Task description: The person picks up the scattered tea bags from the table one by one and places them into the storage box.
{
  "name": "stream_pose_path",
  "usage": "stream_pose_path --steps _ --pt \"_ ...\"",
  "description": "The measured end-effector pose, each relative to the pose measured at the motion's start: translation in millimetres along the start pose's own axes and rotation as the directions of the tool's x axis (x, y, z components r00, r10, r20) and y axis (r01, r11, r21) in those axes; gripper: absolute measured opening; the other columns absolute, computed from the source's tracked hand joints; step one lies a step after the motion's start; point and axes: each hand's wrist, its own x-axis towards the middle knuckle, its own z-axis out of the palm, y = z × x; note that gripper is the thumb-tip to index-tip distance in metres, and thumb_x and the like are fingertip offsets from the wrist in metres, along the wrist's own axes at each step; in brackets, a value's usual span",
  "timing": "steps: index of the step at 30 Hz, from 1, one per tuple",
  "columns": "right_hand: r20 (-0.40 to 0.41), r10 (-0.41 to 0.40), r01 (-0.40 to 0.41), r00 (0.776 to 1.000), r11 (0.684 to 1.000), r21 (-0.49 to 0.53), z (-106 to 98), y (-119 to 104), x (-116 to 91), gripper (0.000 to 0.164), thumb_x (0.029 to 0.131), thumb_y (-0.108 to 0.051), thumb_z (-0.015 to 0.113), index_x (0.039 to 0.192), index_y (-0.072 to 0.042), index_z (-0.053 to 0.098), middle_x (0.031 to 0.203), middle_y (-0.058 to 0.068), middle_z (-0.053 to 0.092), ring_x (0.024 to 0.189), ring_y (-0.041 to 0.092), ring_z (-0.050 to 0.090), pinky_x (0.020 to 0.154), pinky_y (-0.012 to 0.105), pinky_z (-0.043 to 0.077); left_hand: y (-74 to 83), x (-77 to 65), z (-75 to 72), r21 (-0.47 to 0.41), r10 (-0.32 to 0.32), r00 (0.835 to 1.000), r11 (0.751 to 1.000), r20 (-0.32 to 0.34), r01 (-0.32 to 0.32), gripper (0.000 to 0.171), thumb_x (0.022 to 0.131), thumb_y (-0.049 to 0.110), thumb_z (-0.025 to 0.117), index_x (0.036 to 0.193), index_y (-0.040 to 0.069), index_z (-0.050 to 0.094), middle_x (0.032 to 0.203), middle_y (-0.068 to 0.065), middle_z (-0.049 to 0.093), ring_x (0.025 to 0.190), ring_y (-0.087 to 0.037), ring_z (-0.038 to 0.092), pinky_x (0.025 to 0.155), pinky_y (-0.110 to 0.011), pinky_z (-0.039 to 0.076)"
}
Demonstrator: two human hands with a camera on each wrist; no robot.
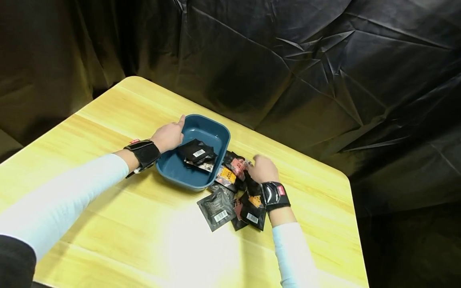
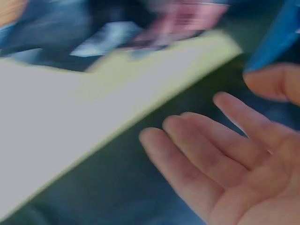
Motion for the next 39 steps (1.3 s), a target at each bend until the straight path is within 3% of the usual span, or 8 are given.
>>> stream_pose_path --steps 3,7,14,18,22,26,35,39 --pt "0.138 0.081 -0.081 0.987 0.997 -0.008 19.4 24.2 -5.5 0.056 0.089 -0.037 0.057 0.13 0.002 0.05 0.117 0.022 0.06 0.099 0.035 0.059 0.084 0.046 0.047 -0.7 0.3 0.9 0.002 0.004 1.0 1.0 -0.002 -0.004 0.069 0.094 0.017 0.048 0.149 -0.001 0.011 0.089 -0.017 0.061 0.065 -0.023 0.054 0.055 -0.035 0.043" --pt "0.188 0.114 -0.116 0.976 0.993 0.0 37.6 36.0 -9.9 0.05 0.088 -0.037 0.059 0.12 0.001 0.055 0.099 0.015 0.062 0.083 0.026 0.057 0.071 0.039 0.047 -0.8 1.2 0.9 0.003 0.003 1.0 1.0 0.005 -0.003 0.07 0.094 0.017 0.049 0.149 -0.001 0.01 0.089 -0.017 0.061 0.064 -0.023 0.053 0.054 -0.034 0.042" --pt "-0.079 0.048 -0.051 0.996 0.998 -0.032 32.9 35.4 -8.7 0.021 0.085 -0.013 0.053 0.099 0.001 0.06 0.087 0.016 0.063 0.073 0.028 0.058 0.065 0.042 0.047 1.1 2.5 -1.7 0.003 -0.01 1.0 1.0 0.02 0.01 0.07 0.094 0.016 0.047 0.15 -0.001 0.007 0.081 -0.013 0.057 0.058 -0.021 0.049 0.05 -0.031 0.037" --pt "-0.219 0.006 -0.006 0.976 1.0 -0.001 9.2 15.7 -11.5 0.025 0.087 -0.012 0.048 0.104 0.0 0.061 0.082 0.015 0.063 0.066 0.026 0.055 0.06 0.04 0.044 0.7 3.1 -1.0 0.011 -0.008 1.0 1.0 0.018 0.007 0.07 0.094 0.017 0.047 0.149 -0.001 0.007 0.083 -0.015 0.059 0.06 -0.022 0.051 0.051 -0.032 0.039" --pt "-0.274 -0.072 0.079 0.959 0.997 0.014 -14.5 -17.0 -14.2 0.033 0.088 -0.012 0.047 0.116 -0.001 0.059 0.084 0.014 0.064 0.064 0.025 0.053 0.06 0.037 0.043 1.0 2.9 -0.9 0.017 -0.009 1.0 1.0 0.011 0.009 0.07 0.094 0.017 0.047 0.149 -0.001 0.008 0.086 -0.016 0.059 0.062 -0.023 0.052 0.051 -0.032 0.039" --pt "-0.298 -0.138 0.153 0.945 0.988 0.029 -26.1 -47.3 -16.9 0.034 0.089 -0.012 0.048 0.12 -0.002 0.058 0.083 0.011 0.064 0.063 0.023 0.054 0.061 0.035 0.042 1.0 2.6 -0.6 0.018 -0.008 1.0 1.0 0.009 0.007 0.069 0.094 0.017 0.047 0.149 -0.001 0.009 0.08 -0.014 0.058 0.059 -0.022 0.05 0.05 -0.031 0.038" --pt "-0.341 -0.228 0.238 0.912 0.971 -0.012 -27.3 -88.8 -12.8 0.02 0.088 -0.01 0.051 0.104 -0.004 0.062 0.079 0.007 0.062 0.063 0.02 0.051 0.057 0.029 0.034 0.6 1.0 -0.5 -0.004 0.001 1.0 1.0 0.004 -0.001 0.068 0.094 0.014 0.046 0.149 -0.002 0.01 0.07 -0.01 0.053 0.055 -0.019 0.046 0.048 -0.03 0.035" --pt "-0.28 -0.289 0.302 0.915 0.953 0.003 -27.9 -101.0 -9.7 0.029 0.09 -0.018 0.052 0.116 -0.006 0.059 0.081 0.007 0.062 0.066 0.021 0.053 0.058 0.03 0.039 0.8 0.5 -0.8 -0.012 0.006 1.0 1.0 -0.001 -0.006 0.069 0.093 0.014 0.047 0.149 -0.002 0.01 0.073 -0.011 0.055 0.056 -0.02 0.047 0.048 -0.03 0.036"
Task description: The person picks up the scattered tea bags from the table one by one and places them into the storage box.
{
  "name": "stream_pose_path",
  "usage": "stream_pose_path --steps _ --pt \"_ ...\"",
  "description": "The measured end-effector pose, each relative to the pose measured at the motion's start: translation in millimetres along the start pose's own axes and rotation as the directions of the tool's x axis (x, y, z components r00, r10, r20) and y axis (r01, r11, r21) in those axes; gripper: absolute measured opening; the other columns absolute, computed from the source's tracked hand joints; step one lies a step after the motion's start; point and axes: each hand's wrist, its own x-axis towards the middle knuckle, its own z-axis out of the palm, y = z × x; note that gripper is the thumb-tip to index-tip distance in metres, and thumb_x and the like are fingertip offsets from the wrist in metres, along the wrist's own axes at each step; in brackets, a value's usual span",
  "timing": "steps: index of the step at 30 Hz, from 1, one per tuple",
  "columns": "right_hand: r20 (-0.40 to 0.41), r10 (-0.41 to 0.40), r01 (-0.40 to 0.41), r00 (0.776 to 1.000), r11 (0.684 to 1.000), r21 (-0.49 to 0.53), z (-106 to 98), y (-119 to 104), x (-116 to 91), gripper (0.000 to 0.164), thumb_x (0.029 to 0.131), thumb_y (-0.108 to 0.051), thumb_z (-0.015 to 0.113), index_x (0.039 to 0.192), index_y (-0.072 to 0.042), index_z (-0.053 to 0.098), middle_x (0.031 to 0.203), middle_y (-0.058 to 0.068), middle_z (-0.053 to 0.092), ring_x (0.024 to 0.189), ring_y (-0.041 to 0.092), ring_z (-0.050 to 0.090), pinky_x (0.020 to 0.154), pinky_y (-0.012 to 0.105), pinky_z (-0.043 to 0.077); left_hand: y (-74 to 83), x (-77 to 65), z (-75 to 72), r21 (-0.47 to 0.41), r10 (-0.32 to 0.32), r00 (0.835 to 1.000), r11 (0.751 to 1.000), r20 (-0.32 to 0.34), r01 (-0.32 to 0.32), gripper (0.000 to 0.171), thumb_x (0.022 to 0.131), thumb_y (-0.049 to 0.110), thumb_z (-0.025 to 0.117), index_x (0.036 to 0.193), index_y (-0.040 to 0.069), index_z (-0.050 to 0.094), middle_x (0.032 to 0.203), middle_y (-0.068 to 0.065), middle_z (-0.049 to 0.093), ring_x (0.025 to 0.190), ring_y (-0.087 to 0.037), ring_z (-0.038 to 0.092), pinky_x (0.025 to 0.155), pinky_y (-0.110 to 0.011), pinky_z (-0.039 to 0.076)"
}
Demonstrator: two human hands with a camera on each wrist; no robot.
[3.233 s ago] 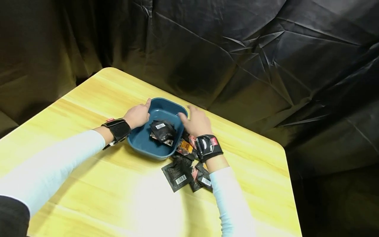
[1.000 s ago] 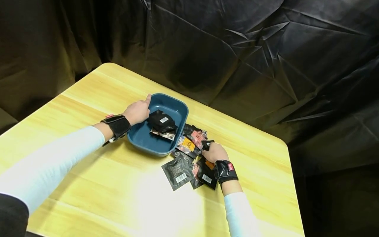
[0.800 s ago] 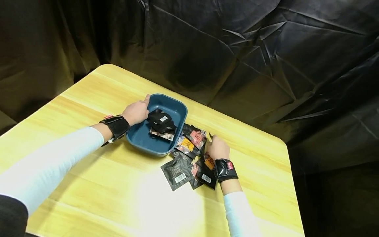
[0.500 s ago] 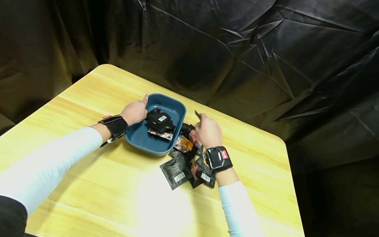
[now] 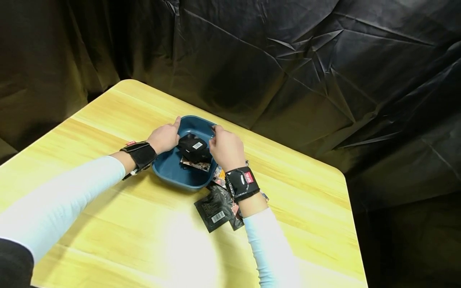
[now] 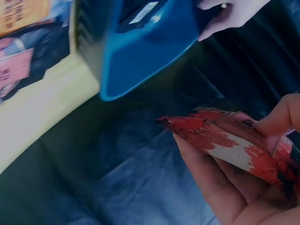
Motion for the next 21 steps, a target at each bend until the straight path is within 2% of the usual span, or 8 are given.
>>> stream_pose_path --steps 4,6,8,11,13,16,18,21 --pt "0.213 -0.051 0.027 0.976 0.993 0.115 -0.3 -3.8 2.6 0.061 0.091 -0.049 0.05 0.141 -0.016 0.04 0.122 0.01 0.059 0.101 0.023 0.059 0.084 0.037 0.048 -1.0 -0.5 -0.3 0.0 -0.005 1.0 1.0 -0.004 0.005 0.07 0.093 0.015 0.049 0.149 -0.002 0.011 0.078 -0.013 0.059 0.059 -0.021 0.05 0.05 -0.031 0.038" --pt "0.279 -0.05 0.011 0.959 0.99 0.14 -0.1 1.1 2.4 0.07 0.089 -0.059 0.048 0.146 -0.02 0.033 0.142 0.007 0.046 0.123 0.024 0.049 0.1 0.042 0.041 -0.9 -0.6 -0.6 0.002 -0.007 1.0 1.0 -0.002 0.007 0.069 0.093 0.015 0.048 0.149 -0.001 0.011 0.08 -0.014 0.059 0.06 -0.021 0.05 0.051 -0.032 0.038" --pt "0.297 -0.024 -0.014 0.955 0.992 0.125 0.5 11.6 1.4 0.066 0.092 -0.054 0.047 0.145 -0.018 0.034 0.147 0.008 0.039 0.132 0.026 0.041 0.107 0.044 0.034 0.2 0.0 -1.0 0.007 -0.007 1.0 1.0 0.002 0.007 0.068 0.094 0.015 0.046 0.149 -0.001 0.01 0.08 -0.014 0.06 0.06 -0.021 0.05 0.052 -0.032 0.038" --pt "0.307 0.068 -0.091 0.949 0.994 0.06 8.3 34.4 -0.8 0.054 0.095 -0.037 0.049 0.142 -0.012 0.04 0.142 0.011 0.045 0.12 0.025 0.052 0.105 0.043 0.036 1.1 0.0 -1.7 0.015 -0.005 1.0 1.0 -0.002 0.005 0.067 0.094 0.014 0.044 0.149 -0.001 0.009 0.077 -0.013 0.058 0.058 -0.021 0.049 0.05 -0.031 0.037" --pt "0.348 0.141 -0.158 0.927 0.987 0.021 18.4 50.9 -3.7 0.051 0.095 -0.028 0.051 0.142 -0.01 0.04 0.127 0.013 0.055 0.099 0.024 0.06 0.093 0.041 0.043 0.8 -0.4 -1.8 0.017 -0.004 1.0 1.0 -0.003 0.004 0.066 0.094 0.014 0.043 0.149 -0.002 0.009 0.074 -0.012 0.057 0.057 -0.02 0.048 0.05 -0.031 0.036" --pt "0.422 0.223 -0.241 0.879 0.971 -0.011 39.7 73.8 -10.7 0.061 0.091 -0.021 0.057 0.146 -0.011 0.032 0.107 0.012 0.059 0.076 0.022 0.055 0.076 0.036 0.042 0.1 -1.5 -1.6 0.019 0.0 1.0 1.0 0.003 0.0 0.066 0.094 0.013 0.043 0.149 -0.002 0.009 0.071 -0.011 0.055 0.055 -0.02 0.047 0.049 -0.031 0.035" --pt "0.44 0.243 -0.259 0.864 0.966 -0.024 54.9 86.6 -15.1 0.069 0.088 -0.019 0.061 0.148 -0.013 0.027 0.108 0.011 0.06 0.084 0.021 0.056 0.077 0.035 0.043 -0.6 -1.9 -1.2 0.014 0.002 1.0 1.0 0.011 -0.002 0.067 0.094 0.014 0.043 0.149 -0.002 0.009 0.07 -0.011 0.055 0.055 -0.02 0.046 0.049 -0.03 0.035" --pt "0.394 0.224 -0.222 0.892 0.974 -0.051 72.9 98.3 -19.6 0.074 0.084 -0.015 0.064 0.148 -0.011 0.027 0.12 0.012 0.059 0.099 0.025 0.057 0.084 0.039 0.046 -2.2 -2.1 -1.0 0.004 0.0 1.0 1.0 0.016 0.0 0.067 0.094 0.014 0.044 0.149 -0.002 0.009 0.07 -0.011 0.055 0.056 -0.02 0.047 0.049 -0.031 0.036"
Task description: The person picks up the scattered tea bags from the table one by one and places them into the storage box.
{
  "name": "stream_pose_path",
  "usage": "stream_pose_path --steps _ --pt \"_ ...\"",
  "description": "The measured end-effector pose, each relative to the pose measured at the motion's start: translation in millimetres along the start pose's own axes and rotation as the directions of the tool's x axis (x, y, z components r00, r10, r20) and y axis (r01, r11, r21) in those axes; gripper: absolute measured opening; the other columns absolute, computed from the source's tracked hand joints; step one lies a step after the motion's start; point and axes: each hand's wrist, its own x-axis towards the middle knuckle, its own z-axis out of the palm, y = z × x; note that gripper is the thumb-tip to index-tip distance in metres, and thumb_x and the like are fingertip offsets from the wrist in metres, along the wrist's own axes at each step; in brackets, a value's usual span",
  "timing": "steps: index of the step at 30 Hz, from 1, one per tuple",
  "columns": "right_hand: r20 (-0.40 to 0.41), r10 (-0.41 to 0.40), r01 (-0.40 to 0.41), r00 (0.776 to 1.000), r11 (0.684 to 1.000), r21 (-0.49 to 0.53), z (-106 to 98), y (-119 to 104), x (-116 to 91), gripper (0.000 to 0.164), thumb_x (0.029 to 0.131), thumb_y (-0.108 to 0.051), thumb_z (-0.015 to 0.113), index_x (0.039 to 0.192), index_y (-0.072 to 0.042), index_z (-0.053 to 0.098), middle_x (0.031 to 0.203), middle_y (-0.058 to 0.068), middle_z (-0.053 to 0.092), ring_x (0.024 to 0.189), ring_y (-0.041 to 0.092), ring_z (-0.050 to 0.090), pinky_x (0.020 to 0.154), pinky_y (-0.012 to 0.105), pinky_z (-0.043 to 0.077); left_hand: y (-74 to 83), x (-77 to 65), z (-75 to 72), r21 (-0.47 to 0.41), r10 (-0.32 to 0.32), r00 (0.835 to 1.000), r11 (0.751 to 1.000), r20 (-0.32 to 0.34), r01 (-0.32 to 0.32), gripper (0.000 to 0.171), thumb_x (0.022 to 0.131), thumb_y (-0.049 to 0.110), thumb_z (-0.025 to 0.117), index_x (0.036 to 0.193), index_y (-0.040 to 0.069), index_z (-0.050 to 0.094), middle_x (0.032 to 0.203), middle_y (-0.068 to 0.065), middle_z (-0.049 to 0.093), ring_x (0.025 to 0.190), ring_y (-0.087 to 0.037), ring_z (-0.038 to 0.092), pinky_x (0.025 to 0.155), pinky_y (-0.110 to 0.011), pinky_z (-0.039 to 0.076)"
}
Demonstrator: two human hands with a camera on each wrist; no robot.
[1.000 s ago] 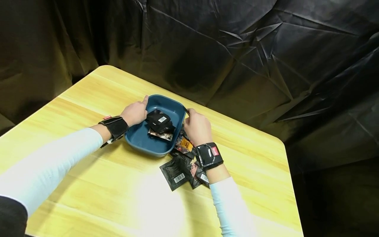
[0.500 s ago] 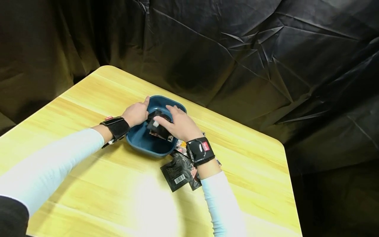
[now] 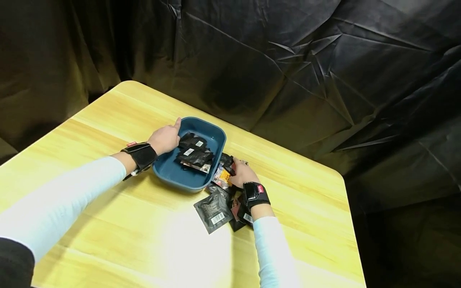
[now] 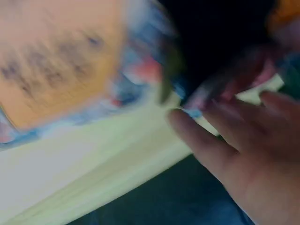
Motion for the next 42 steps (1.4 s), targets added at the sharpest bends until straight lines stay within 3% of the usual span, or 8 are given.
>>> stream_pose_path --steps 4,10,17,21,32,35,38,42 --pt "-0.188 -0.032 0.017 0.982 0.996 -0.083 8.7 1.7 2.4 0.054 0.087 -0.01 0.056 0.139 -0.009 0.043 0.119 0.015 0.062 0.103 0.031 0.061 0.083 0.045 0.05 -4.2 1.7 0.3 -0.002 -0.013 1.0 1.0 0.0 0.013 0.067 0.094 0.014 0.044 0.149 -0.002 0.008 0.07 -0.01 0.054 0.056 -0.021 0.048 0.049 -0.031 0.036" --pt "-0.429 -0.068 0.021 0.901 0.993 -0.113 -23.2 -19.1 -4.5 0.038 0.091 -0.011 0.047 0.128 -0.012 0.056 0.097 0.012 0.07 0.068 0.026 0.061 0.058 0.039 0.047 -9.1 4.2 0.3 0.01 -0.007 1.0 1.0 -0.01 0.007 0.068 0.094 0.014 0.045 0.149 -0.003 0.008 0.066 -0.008 0.051 0.054 -0.019 0.047 0.048 -0.03 0.035" --pt "-0.518 -0.245 0.156 0.819 0.965 -0.208 -62.3 -73.1 -16.0 0.036 0.091 -0.01 0.048 0.125 -0.014 0.059 0.072 0.006 0.062 0.054 0.021 0.051 0.045 0.03 0.034 -12.9 4.8 -0.3 0.017 0.0 1.0 1.0 -0.029 0.001 0.067 0.094 0.014 0.045 0.148 -0.004 0.009 0.065 -0.008 0.051 0.053 -0.019 0.046 0.047 -0.03 0.035" --pt "-0.51 -0.306 0.2 0.804 0.947 -0.252 -68.8 -94.2 -18.8 0.037 0.091 -0.011 0.049 0.127 -0.013 0.058 0.066 0.005 0.056 0.054 0.02 0.05 0.045 0.028 0.031 -13.5 4.5 -1.0 0.007 -0.005 0.999 1.0 -0.032 0.005 0.067 0.094 0.014 0.045 0.148 -0.004 0.01 0.065 -0.009 0.051 0.054 -0.02 0.047 0.047 -0.03 0.034" --pt "-0.468 -0.345 0.241 0.814 0.933 -0.268 -71.1 -111.4 -19.2 0.038 0.091 -0.013 0.051 0.129 -0.014 0.056 0.095 0.004 0.067 0.066 0.019 0.056 0.05 0.028 0.039 -13.1 3.7 2.4 -0.009 -0.014 0.999 1.0 -0.051 0.013 0.067 0.094 0.014 0.046 0.149 -0.003 0.01 0.066 -0.009 0.051 0.054 -0.02 0.047 0.047 -0.029 0.034" --pt "-0.369 -0.353 0.283 0.86 0.931 -0.232 -73.4 -113.9 -21.1 0.054 0.088 -0.029 0.06 0.139 -0.019 0.045 0.12 0.007 0.062 0.097 0.023 0.06 0.072 0.036 0.05 -12.7 3.0 2.5 -0.007 -0.014 0.998 1.0 -0.054 0.013 0.068 0.094 0.014 0.046 0.148 -0.004 0.01 0.065 -0.008 0.051 0.053 -0.02 0.047 0.047 -0.029 0.034" --pt "-0.202 -0.345 0.318 0.916 0.935 -0.157 -75.4 -114.2 -24.2 0.083 0.078 -0.053 0.067 0.148 -0.029 0.028 0.15 0.006 0.034 0.135 0.026 0.036 0.102 0.053 0.036 -12.6 3.1 1.9 -0.003 -0.015 0.999 1.0 -0.051 0.014 0.068 0.094 0.014 0.047 0.148 -0.004 0.011 0.066 -0.01 0.053 0.054 -0.02 0.048 0.047 -0.03 0.035" --pt "-0.083 -0.294 0.285 0.952 0.953 -0.103 -75.9 -104.1 -28.0 0.087 0.078 -0.06 0.063 0.149 -0.03 0.024 0.156 0.007 0.02 0.143 0.027 0.022 0.109 0.056 0.025 -11.9 4.4 1.0 0.006 -0.015 0.999 1.0 -0.042 0.015 0.067 0.094 0.015 0.046 0.149 -0.003 0.011 0.07 -0.013 0.058 0.055 -0.022 0.05 0.049 -0.032 0.038"
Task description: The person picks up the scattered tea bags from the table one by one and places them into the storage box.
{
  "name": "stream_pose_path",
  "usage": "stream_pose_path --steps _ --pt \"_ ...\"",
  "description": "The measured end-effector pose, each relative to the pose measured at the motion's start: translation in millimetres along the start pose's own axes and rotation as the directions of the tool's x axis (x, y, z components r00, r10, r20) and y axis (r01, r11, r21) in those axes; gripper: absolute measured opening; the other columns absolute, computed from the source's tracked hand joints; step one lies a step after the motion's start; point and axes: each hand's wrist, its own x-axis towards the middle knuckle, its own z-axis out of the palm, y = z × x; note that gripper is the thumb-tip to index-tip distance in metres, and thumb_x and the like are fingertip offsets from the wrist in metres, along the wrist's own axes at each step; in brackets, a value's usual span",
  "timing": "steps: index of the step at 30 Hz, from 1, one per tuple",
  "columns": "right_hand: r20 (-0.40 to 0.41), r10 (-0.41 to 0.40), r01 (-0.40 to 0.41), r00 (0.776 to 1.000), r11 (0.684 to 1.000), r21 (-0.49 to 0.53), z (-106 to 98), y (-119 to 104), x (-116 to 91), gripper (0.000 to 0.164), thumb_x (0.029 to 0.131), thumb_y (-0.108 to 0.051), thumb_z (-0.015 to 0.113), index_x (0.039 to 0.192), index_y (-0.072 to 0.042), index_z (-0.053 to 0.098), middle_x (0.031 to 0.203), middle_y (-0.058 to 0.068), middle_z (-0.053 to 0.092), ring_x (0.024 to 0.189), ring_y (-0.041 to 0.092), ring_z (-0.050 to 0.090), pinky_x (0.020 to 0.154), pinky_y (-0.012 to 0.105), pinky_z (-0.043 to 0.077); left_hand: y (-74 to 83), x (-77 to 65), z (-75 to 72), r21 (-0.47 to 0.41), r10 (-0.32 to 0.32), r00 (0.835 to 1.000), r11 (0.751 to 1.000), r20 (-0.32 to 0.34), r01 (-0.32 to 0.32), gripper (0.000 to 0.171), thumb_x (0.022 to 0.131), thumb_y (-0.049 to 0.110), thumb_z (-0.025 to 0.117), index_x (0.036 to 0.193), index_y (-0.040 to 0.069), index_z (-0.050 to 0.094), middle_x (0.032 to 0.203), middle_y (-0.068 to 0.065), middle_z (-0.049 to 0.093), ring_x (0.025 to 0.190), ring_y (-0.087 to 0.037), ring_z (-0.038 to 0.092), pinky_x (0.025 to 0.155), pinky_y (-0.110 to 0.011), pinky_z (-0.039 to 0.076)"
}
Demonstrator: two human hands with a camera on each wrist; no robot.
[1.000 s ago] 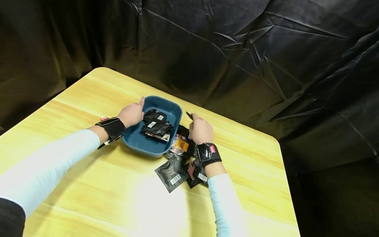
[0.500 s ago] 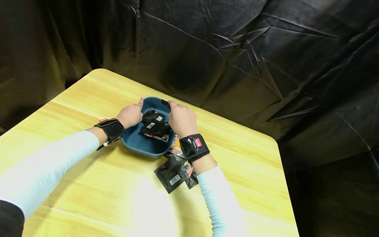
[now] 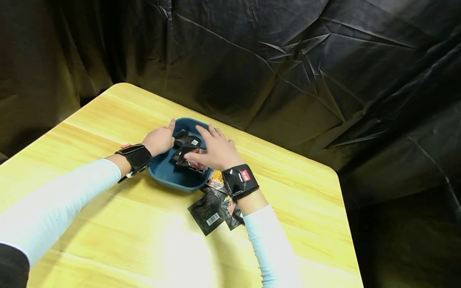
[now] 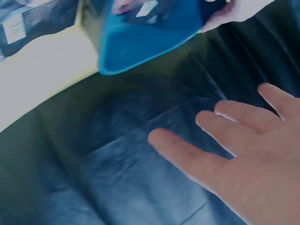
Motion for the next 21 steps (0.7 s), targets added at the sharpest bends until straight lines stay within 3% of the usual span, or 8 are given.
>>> stream_pose_path --steps 3,6,8,11,13,17,19,21 --pt "0.007 0.053 -0.052 0.999 0.998 -0.02 7.0 14.1 -6.6 0.064 0.087 -0.042 0.06 0.143 -0.019 0.04 0.146 0.009 0.041 0.125 0.026 0.048 0.101 0.047 0.039 0.2 0.6 0.3 0.002 0.0 1.0 1.0 0.0 0.0 0.067 0.094 0.015 0.045 0.149 -0.003 0.01 0.071 -0.013 0.059 0.055 -0.022 0.05 0.049 -0.033 0.039" --pt "0.044 0.118 -0.116 0.992 0.992 -0.046 25.9 31.2 -14.2 0.048 0.088 -0.026 0.061 0.132 -0.011 0.053 0.129 0.009 0.058 0.107 0.025 0.059 0.093 0.042 0.046 -0.6 0.9 1.2 0.002 -0.006 1.0 1.0 0.003 0.006 0.067 0.094 0.014 0.044 0.149 -0.002 0.01 0.069 -0.011 0.057 0.055 -0.021 0.05 0.048 -0.032 0.038" --pt "0.101 0.138 -0.133 0.985 0.99 -0.056 43.5 42.7 -19.5 0.05 0.086 -0.025 0.064 0.133 -0.011 0.053 0.132 0.011 0.055 0.113 0.028 0.057 0.094 0.043 0.045 -0.4 1.0 1.5 0.004 -0.008 1.0 1.0 0.007 0.008 0.067 0.094 0.014 0.044 0.149 -0.002 0.009 0.067 -0.01 0.056 0.054 -0.02 0.049 0.048 -0.031 0.037" --pt "0.177 0.132 -0.125 0.975 0.991 -0.051 70.6 56.6 -26.5 0.066 0.083 -0.026 0.068 0.142 -0.016 0.041 0.147 0.011 0.038 0.13 0.032 0.043 0.103 0.046 0.038 0.0 0.6 1.9 0.006 -0.007 1.0 1.0 0.016 0.007 0.067 0.094 0.014 0.043 0.149 -0.003 0.008 0.065 -0.009 0.055 0.053 -0.02 0.048 0.047 -0.031 0.036" --pt "0.168 0.096 -0.089 0.981 0.995 -0.047 84.2 63.2 -29.0 0.074 0.081 -0.025 0.069 0.146 -0.019 0.035 0.15 0.011 0.034 0.13 0.032 0.042 0.103 0.046 0.038 0.2 0.4 2.1 0.004 -0.003 1.0 1.0 0.019 0.003 0.067 0.094 0.014 0.043 0.149 -0.003 0.007 0.064 -0.008 0.054 0.052 -0.019 0.047 0.047 -0.03 0.036" --pt "0.007 0.022 -0.021 1.0 0.997 -0.08 97.6 71.8 -31.0 0.063 0.08 -0.015 0.064 0.139 -0.014 0.043 0.122 0.011 0.061 0.097 0.026 0.062 0.081 0.042 0.049 -0.3 1.4 2.7 -0.001 -0.003 1.0 1.0 0.011 0.003 0.068 0.094 0.014 0.044 0.149 -0.003 0.008 0.063 -0.008 0.053 0.052 -0.019 0.047 0.047 -0.03 0.036" --pt "-0.105 -0.005 -0.009 0.994 0.991 -0.136 98.5 76.1 -31.3 0.051 0.08 -0.011 0.059 0.13 -0.011 0.05 0.099 0.01 0.068 0.078 0.025 0.064 0.069 0.041 0.05 -1.0 1.9 3.1 -0.001 -0.001 1.0 1.0 0.005 0.001 0.067 0.094 0.014 0.044 0.149 -0.003 0.009 0.062 -0.007 0.052 0.051 -0.019 0.046 0.046 -0.03 0.035" --pt "-0.209 -0.01 -0.029 0.978 0.982 -0.185 94.7 80.3 -32.3 0.04 0.081 -0.01 0.056 0.121 -0.01 0.054 0.084 0.009 0.068 0.071 0.026 0.064 0.062 0.041 0.05 -1.5 2.5 3.5 0.001 0.003 1.0 1.0 -0.002 -0.003 0.067 0.094 0.013 0.044 0.149 -0.004 0.009 0.061 -0.007 0.051 0.05 -0.018 0.045 0.045 -0.03 0.034"
